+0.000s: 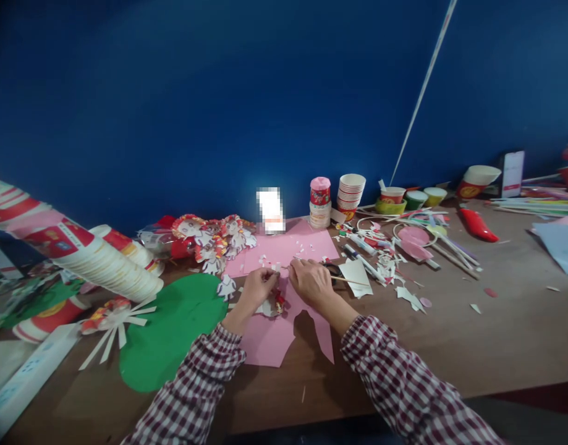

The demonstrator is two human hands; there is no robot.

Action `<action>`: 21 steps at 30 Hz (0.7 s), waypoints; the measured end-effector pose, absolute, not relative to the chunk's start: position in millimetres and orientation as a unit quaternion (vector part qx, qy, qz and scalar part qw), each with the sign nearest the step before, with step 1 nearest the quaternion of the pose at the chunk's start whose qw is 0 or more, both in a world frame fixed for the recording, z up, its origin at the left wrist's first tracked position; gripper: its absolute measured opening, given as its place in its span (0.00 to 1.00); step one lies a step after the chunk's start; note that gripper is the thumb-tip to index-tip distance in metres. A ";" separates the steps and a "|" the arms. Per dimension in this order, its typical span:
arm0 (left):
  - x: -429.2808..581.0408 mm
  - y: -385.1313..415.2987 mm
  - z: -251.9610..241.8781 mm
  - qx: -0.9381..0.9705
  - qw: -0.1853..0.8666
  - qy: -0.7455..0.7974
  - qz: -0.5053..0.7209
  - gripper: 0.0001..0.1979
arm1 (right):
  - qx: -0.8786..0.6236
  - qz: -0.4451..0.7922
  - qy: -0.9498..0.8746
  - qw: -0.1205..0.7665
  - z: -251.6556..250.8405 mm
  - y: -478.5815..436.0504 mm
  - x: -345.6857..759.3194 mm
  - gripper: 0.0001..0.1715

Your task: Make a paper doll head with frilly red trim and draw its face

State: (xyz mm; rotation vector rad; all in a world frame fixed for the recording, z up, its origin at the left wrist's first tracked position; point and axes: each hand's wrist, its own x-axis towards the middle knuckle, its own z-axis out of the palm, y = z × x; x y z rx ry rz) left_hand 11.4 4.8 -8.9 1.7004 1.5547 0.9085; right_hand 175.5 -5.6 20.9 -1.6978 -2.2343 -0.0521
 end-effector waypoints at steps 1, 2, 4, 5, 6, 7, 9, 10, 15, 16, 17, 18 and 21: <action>10.7 4.4 -9.0 0.644 0.329 0.592 0.356 0.11 | -0.591 -0.027 -0.787 0.174 20.1 -5.2 175.9 0.17; 9.8 4.0 -9.1 0.638 0.331 0.590 0.368 0.10 | -0.584 -0.035 -0.790 0.183 19.0 -4.7 176.4 0.17; 7.7 3.2 -9.4 0.628 0.333 0.585 0.389 0.10 | -0.568 -0.048 -0.796 0.203 15.8 -3.6 176.7 0.17; 6.5 3.0 -9.7 0.629 0.331 0.582 0.393 0.09 | -0.558 -0.054 -0.799 0.216 13.8 -3.1 176.5 0.18; 5.4 3.1 -10.5 0.635 0.330 0.578 0.392 0.09 | -0.548 -0.060 -0.802 0.230 11.6 -2.5 176.0 0.17; 4.3 3.5 -11.6 0.636 0.326 0.577 0.395 0.10 | -0.537 -0.066 -0.804 0.246 9.4 -1.9 175.3 0.17; 2.5 5.1 -15.3 0.627 0.317 0.580 0.412 0.10 | -0.515 -0.074 -0.807 0.280 5.3 -0.1 173.2 0.15; 1.8 6.2 -17.6 0.620 0.320 0.580 0.420 0.09 | -0.505 -0.074 -0.808 0.295 3.9 1.3 172.0 0.14; 3.3 9.4 -24.6 0.566 0.390 0.553 0.470 0.14 | -0.471 -0.059 -0.816 0.330 2.7 15.2 166.9 0.11; 4.2 9.0 -23.8 0.557 0.411 0.544 0.474 0.14 | -0.466 -0.059 -0.816 0.338 3.1 18.3 166.2 0.11; 5.1 8.4 -22.6 0.550 0.432 0.534 0.475 0.13 | -0.463 -0.057 -0.813 0.348 3.2 20.9 165.6 0.10; 5.8 7.7 -21.0 0.544 0.450 0.523 0.478 0.13 | -0.462 -0.052 -0.809 0.359 3.2 22.7 165.2 0.10; 6.5 6.6 -18.1 0.543 0.454 0.514 0.485 0.12 | -0.444 -0.040 -0.810 0.380 1.7 23.1 165.2 0.10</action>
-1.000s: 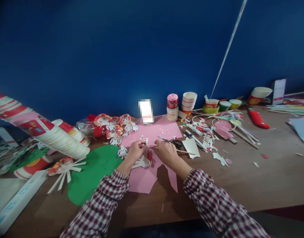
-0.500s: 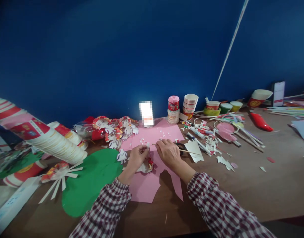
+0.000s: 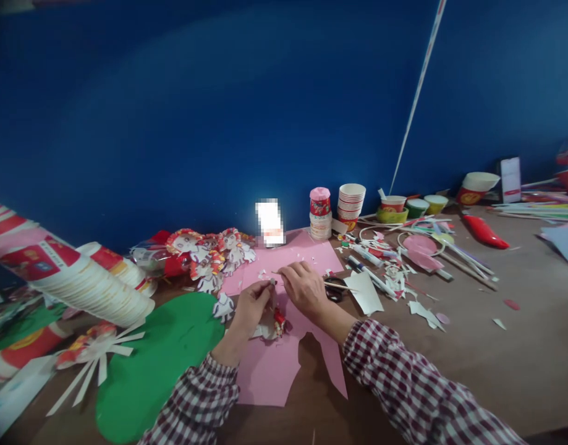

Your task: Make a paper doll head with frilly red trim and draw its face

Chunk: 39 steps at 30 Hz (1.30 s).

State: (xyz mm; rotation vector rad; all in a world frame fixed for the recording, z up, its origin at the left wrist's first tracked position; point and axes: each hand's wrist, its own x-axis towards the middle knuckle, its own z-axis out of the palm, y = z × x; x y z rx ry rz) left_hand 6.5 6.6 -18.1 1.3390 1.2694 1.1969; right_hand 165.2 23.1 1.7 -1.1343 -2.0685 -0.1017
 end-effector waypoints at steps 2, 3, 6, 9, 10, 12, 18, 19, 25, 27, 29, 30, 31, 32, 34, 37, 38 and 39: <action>5.8 7.5 -19.1 0.542 0.429 0.531 0.491 0.12 | -0.434 -0.039 -0.815 0.382 -0.1 21.1 166.4 0.11; 5.4 8.2 -20.2 0.539 0.419 0.538 0.495 0.11 | -0.432 -0.037 -0.816 0.382 -1.0 20.3 167.0 0.11; 4.9 9.8 -22.7 0.523 0.415 0.543 0.509 0.13 | -0.412 -0.019 -0.830 0.375 -4.1 20.2 168.3 0.13; 6.4 8.7 -20.0 0.502 0.435 0.533 0.523 0.15 | -0.393 -0.012 -0.842 0.369 -7.3 22.4 167.8 0.13; 7.2 7.9 -18.2 0.496 0.440 0.532 0.526 0.14 | -0.390 -0.014 -0.844 0.368 -8.3 23.1 167.5 0.14; 8.8 6.0 -14.5 0.486 0.444 0.537 0.527 0.14 | -0.384 -0.019 -0.846 0.369 -9.9 23.8 167.2 0.15; 9.9 5.0 -15.6 0.476 0.452 0.537 0.530 0.12 | -0.376 -0.015 -0.846 0.378 -10.9 22.9 167.8 0.16; 9.7 5.5 -17.0 0.473 0.457 0.534 0.531 0.12 | -0.372 -0.013 -0.847 0.380 -10.7 22.8 167.8 0.16; 10.4 6.2 -18.0 0.468 0.473 0.520 0.536 0.13 | -0.365 -0.011 -0.853 0.373 -11.6 23.0 167.4 0.16; 10.7 5.2 -16.4 0.463 0.476 0.518 0.540 0.13 | -0.366 -0.017 -0.853 0.373 -12.5 23.2 167.5 0.17; 10.5 4.3 -15.7 0.460 0.479 0.515 0.542 0.13 | -0.366 -0.024 -0.852 0.373 -13.0 23.2 167.7 0.16; 10.3 3.9 -15.8 0.461 0.480 0.512 0.543 0.13 | -0.367 -0.027 -0.852 0.374 -13.1 23.1 167.7 0.16; 10.0 3.7 -16.2 0.463 0.482 0.509 0.543 0.14 | -0.367 -0.029 -0.851 0.375 -13.0 23.0 167.7 0.16; 9.6 3.6 -16.7 0.466 0.482 0.506 0.542 0.14 | -0.367 -0.031 -0.850 0.376 -12.9 22.8 167.7 0.16; 9.0 3.5 -17.7 0.474 0.478 0.504 0.541 0.14 | -0.369 -0.034 -0.850 0.375 -12.5 22.4 167.7 0.16; 8.5 3.2 -17.7 0.489 0.459 0.512 0.537 0.14 | -0.369 -0.035 -0.851 0.371 -11.8 21.9 168.2 0.16; 8.4 2.9 -17.1 0.491 0.453 0.516 0.536 0.13 | -0.368 -0.035 -0.852 0.371 -11.5 21.8 168.4 0.16; 8.4 2.7 -16.3 0.493 0.448 0.520 0.534 0.13 | -0.366 -0.035 -0.853 0.371 -11.3 21.7 168.7 0.16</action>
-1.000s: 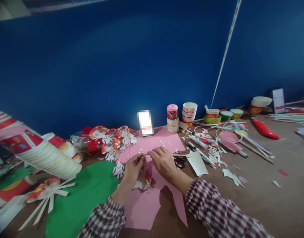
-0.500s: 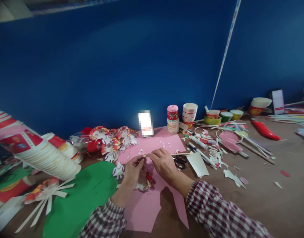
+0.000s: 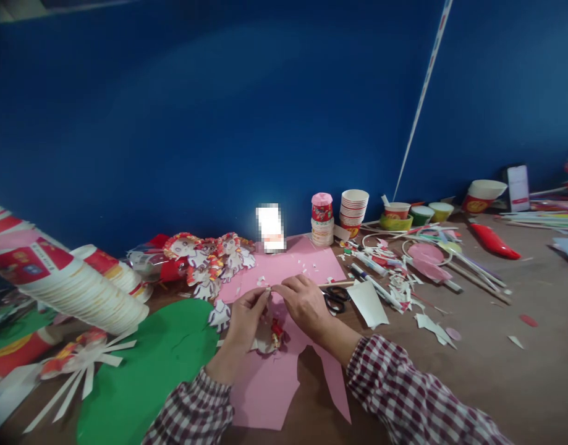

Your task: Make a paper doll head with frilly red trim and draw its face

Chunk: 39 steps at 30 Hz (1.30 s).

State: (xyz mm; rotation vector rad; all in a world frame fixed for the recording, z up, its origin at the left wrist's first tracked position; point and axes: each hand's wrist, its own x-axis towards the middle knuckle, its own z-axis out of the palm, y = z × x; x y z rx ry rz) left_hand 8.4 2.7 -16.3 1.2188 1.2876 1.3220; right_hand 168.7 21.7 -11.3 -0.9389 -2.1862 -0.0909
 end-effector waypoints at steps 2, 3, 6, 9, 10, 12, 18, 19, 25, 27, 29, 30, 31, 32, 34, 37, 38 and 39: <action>8.7 2.0 -14.4 0.489 0.448 0.528 0.531 0.13 | -0.363 -0.035 -0.854 0.371 -11.1 21.6 169.1 0.16; 8.9 1.7 -13.4 0.486 0.451 0.529 0.529 0.13 | -0.362 -0.034 -0.855 0.370 -11.1 21.6 169.3 0.16; 9.4 1.0 -11.3 0.484 0.458 0.529 0.526 0.13 | -0.360 -0.024 -0.855 0.372 -11.5 21.7 169.6 0.16; 9.0 1.3 -11.7 0.482 0.462 0.529 0.524 0.13 | -0.358 -0.018 -0.856 0.371 -11.8 22.1 169.5 0.15; 8.7 1.6 -12.4 0.482 0.462 0.530 0.524 0.13 | -0.359 -0.018 -0.856 0.371 -11.8 22.2 169.4 0.15; 7.9 2.4 -14.3 0.485 0.456 0.532 0.522 0.13 | -0.361 -0.017 -0.855 0.372 -11.3 22.5 169.0 0.15; 6.9 3.7 -17.8 0.496 0.444 0.541 0.514 0.12 | -0.357 -0.011 -0.859 0.366 -7.5 22.3 168.5 0.15; 7.0 3.6 -17.9 0.496 0.443 0.541 0.515 0.12 | -0.357 -0.011 -0.861 0.363 -6.9 22.2 168.6 0.15; 7.2 3.1 -16.6 0.498 0.447 0.543 0.508 0.12 | -0.343 -0.013 -0.857 0.385 -6.7 22.0 168.9 0.15; 7.2 2.9 -15.6 0.498 0.446 0.543 0.509 0.12 | -0.336 -0.009 -0.856 0.394 -7.4 21.9 169.1 0.15; 7.4 2.6 -14.6 0.494 0.445 0.544 0.512 0.13 | -0.332 -0.004 -0.855 0.398 -7.9 21.8 169.3 0.15; 7.6 2.2 -14.0 0.490 0.447 0.544 0.513 0.13 | -0.331 -0.001 -0.856 0.398 -7.9 21.7 169.4 0.15; 7.8 1.8 -13.4 0.487 0.450 0.544 0.514 0.13 | -0.330 0.001 -0.857 0.396 -7.7 21.7 169.5 0.15; 8.0 1.1 -12.8 0.484 0.455 0.543 0.514 0.13 | -0.328 0.003 -0.858 0.395 -7.4 21.7 169.7 0.15; 8.2 -0.1 -11.8 0.474 0.468 0.539 0.515 0.15 | -0.324 0.004 -0.861 0.392 -6.4 21.5 169.9 0.15; 7.9 -0.8 -12.0 0.442 0.487 0.542 0.523 0.20 | -0.318 -0.009 -0.870 0.378 -4.8 20.3 170.2 0.15; 7.6 -0.5 -12.6 0.432 0.494 0.541 0.525 0.20 | -0.317 -0.016 -0.873 0.372 -4.4 19.6 170.2 0.15; 7.3 0.1 -13.4 0.425 0.501 0.540 0.526 0.21 | -0.317 -0.021 -0.875 0.366 -4.2 18.9 170.3 0.15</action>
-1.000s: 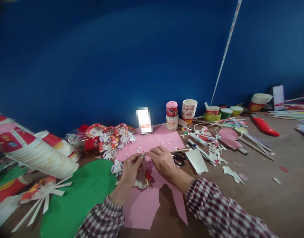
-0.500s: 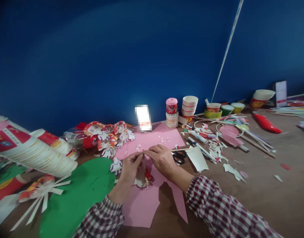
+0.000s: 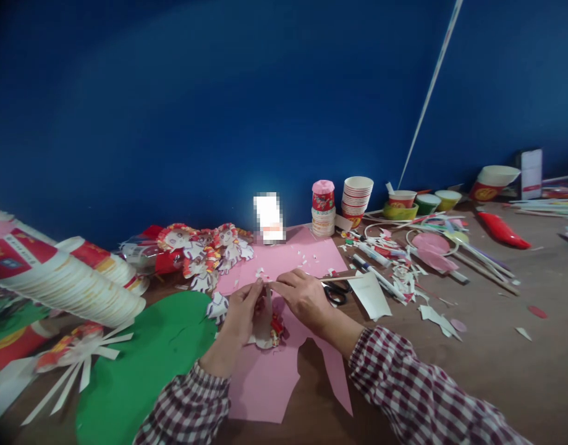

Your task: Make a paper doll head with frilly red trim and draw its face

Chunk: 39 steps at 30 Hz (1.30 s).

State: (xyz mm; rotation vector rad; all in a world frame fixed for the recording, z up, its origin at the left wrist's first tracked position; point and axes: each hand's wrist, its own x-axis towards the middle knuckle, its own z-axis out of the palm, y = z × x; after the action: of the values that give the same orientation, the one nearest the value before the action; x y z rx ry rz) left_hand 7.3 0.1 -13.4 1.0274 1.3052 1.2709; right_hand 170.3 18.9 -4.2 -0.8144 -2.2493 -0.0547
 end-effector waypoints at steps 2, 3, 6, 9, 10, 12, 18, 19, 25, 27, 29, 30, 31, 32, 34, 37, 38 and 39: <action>6.5 1.6 -15.0 0.421 0.514 0.534 0.522 0.20 | -0.320 -0.029 -0.877 0.358 -4.1 17.4 170.3 0.15; 6.1 2.2 -15.5 0.422 0.517 0.534 0.519 0.20 | -0.322 -0.032 -0.876 0.358 -4.2 16.8 170.3 0.15; 5.1 2.7 -15.5 0.426 0.509 0.552 0.504 0.20 | -0.325 -0.037 -0.874 0.358 -4.8 16.3 170.3 0.15; 4.5 1.8 -13.5 0.447 0.487 0.578 0.479 0.22 | -0.324 -0.037 -0.878 0.352 -5.6 17.3 170.4 0.15; 4.3 1.5 -12.7 0.460 0.476 0.582 0.472 0.22 | -0.323 -0.036 -0.878 0.351 -6.0 17.8 170.3 0.15; 4.3 1.3 -11.6 0.483 0.456 0.584 0.467 0.23 | -0.326 -0.033 -0.876 0.353 -7.0 18.7 170.0 0.15; 4.3 2.5 -13.2 0.524 0.412 0.572 0.477 0.19 | -0.333 -0.001 -0.862 0.381 -8.3 20.0 167.6 0.13; 4.4 2.5 -13.7 0.529 0.408 0.569 0.479 0.19 | -0.336 0.001 -0.861 0.382 -8.0 20.0 167.3 0.12; 6.4 1.0 -13.8 0.546 0.387 0.573 0.472 0.17 | -0.345 0.023 -0.856 0.385 -7.7 20.5 166.6 0.12; 7.1 0.6 -13.0 0.552 0.382 0.575 0.468 0.17 | -0.355 0.035 -0.852 0.383 -8.0 20.6 166.1 0.11; 7.4 0.3 -12.7 0.558 0.376 0.575 0.465 0.17 | -0.369 0.041 -0.848 0.378 -7.8 20.6 165.5 0.11; 7.5 0.3 -12.8 0.560 0.372 0.576 0.465 0.17 | -0.374 0.043 -0.846 0.376 -7.4 20.4 165.1 0.10; 7.5 0.3 -13.1 0.561 0.368 0.577 0.466 0.17 | -0.379 0.044 -0.845 0.375 -6.8 20.1 164.7 0.10; 7.5 0.4 -13.5 0.562 0.364 0.578 0.467 0.17 | -0.383 0.046 -0.844 0.374 -6.2 19.8 164.4 0.10; 7.5 0.6 -14.3 0.562 0.356 0.581 0.468 0.16 | -0.389 0.052 -0.843 0.368 -5.1 19.3 164.1 0.11; 7.6 0.8 -15.1 0.569 0.346 0.586 0.461 0.16 | -0.396 0.060 -0.844 0.356 -4.9 19.1 164.3 0.12; 7.7 0.8 -15.2 0.573 0.340 0.588 0.458 0.16 | -0.397 0.062 -0.845 0.354 -5.3 19.3 164.5 0.12; 7.6 0.8 -15.3 0.578 0.336 0.588 0.456 0.16 | -0.399 0.062 -0.845 0.352 -5.6 19.4 164.8 0.12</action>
State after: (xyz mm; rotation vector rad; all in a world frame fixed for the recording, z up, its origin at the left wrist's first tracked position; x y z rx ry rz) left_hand 7.6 0.8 -15.3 1.5075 1.5338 1.1887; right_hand 164.8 19.4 -5.6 -1.0324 -2.1862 0.1605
